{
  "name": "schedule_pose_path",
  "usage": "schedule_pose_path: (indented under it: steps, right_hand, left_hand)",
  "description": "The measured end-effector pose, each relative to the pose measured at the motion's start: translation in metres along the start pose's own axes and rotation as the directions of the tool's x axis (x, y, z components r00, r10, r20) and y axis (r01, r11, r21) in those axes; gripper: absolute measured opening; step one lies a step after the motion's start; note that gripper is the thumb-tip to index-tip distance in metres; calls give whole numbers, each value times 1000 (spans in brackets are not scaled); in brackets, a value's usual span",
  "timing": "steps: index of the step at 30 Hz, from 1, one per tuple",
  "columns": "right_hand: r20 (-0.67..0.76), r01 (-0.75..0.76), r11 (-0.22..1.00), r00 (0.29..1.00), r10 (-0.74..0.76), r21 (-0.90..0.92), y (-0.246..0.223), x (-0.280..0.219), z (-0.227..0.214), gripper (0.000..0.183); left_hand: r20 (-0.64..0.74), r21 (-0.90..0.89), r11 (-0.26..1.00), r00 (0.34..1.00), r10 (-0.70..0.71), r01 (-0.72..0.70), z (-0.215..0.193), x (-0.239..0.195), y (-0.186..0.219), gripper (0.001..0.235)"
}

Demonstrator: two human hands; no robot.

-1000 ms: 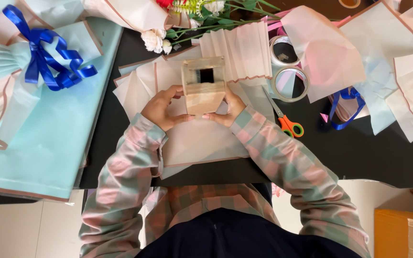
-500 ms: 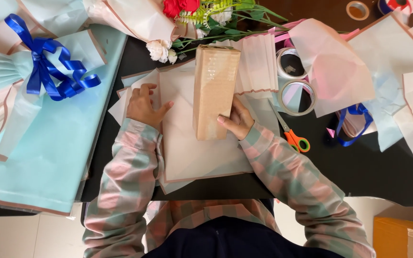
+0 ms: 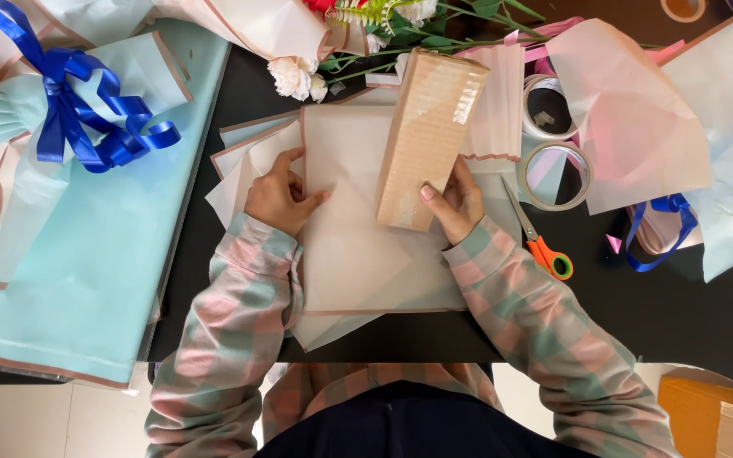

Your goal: Layering and folding decorative wrapping paper for a bouquet using double-sided tape and a cardboard form.

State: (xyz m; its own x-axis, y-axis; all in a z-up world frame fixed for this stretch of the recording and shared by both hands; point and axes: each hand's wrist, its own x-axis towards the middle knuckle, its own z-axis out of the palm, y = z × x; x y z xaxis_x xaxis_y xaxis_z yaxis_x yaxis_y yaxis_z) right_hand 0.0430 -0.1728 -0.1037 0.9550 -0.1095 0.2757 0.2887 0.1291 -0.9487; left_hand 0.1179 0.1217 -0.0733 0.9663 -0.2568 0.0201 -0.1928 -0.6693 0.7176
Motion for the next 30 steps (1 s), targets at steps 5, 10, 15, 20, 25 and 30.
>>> schedule_pose_path:
  steps: [5, 10, 15, 20, 25, 30]
  right_hand:
    - [-38, 36, 998, 999, -38, -46, -11, 0, -3, 72]
    - [-59, 101, 985, 992, -111, -142, -22, 11, -22, 68]
    - [-92, 151, 974, 981, -168, -170, -28, 16, -39, 67]
    - [-110, 108, 981, 986, -126, -161, -25, 17, -40, 73]
    - [-92, 81, 943, 989, -117, -322, -20, 13, -41, 82]
    - [-199, -202, 888, 972, 129, -414, -68, 7, -7, 76]
  left_hand:
    - [-94, -96, 993, 994, 62, -71, -3, 4, -11, 44]
    - [-238, -339, 909, 957, 167, -243, -24, 3, 1, 13]
    - [-365, -309, 885, 903, 227, -348, -44, 0, 0, 10]
    - [-471, -379, 833, 858, 203, -404, -90, -7, 1, 7]
    - [-621, -501, 728, 780, 73, -467, -111, -7, -21, 8]
    - [-722, -643, 353, 692, 17, -680, -115, -11, -4, 25]
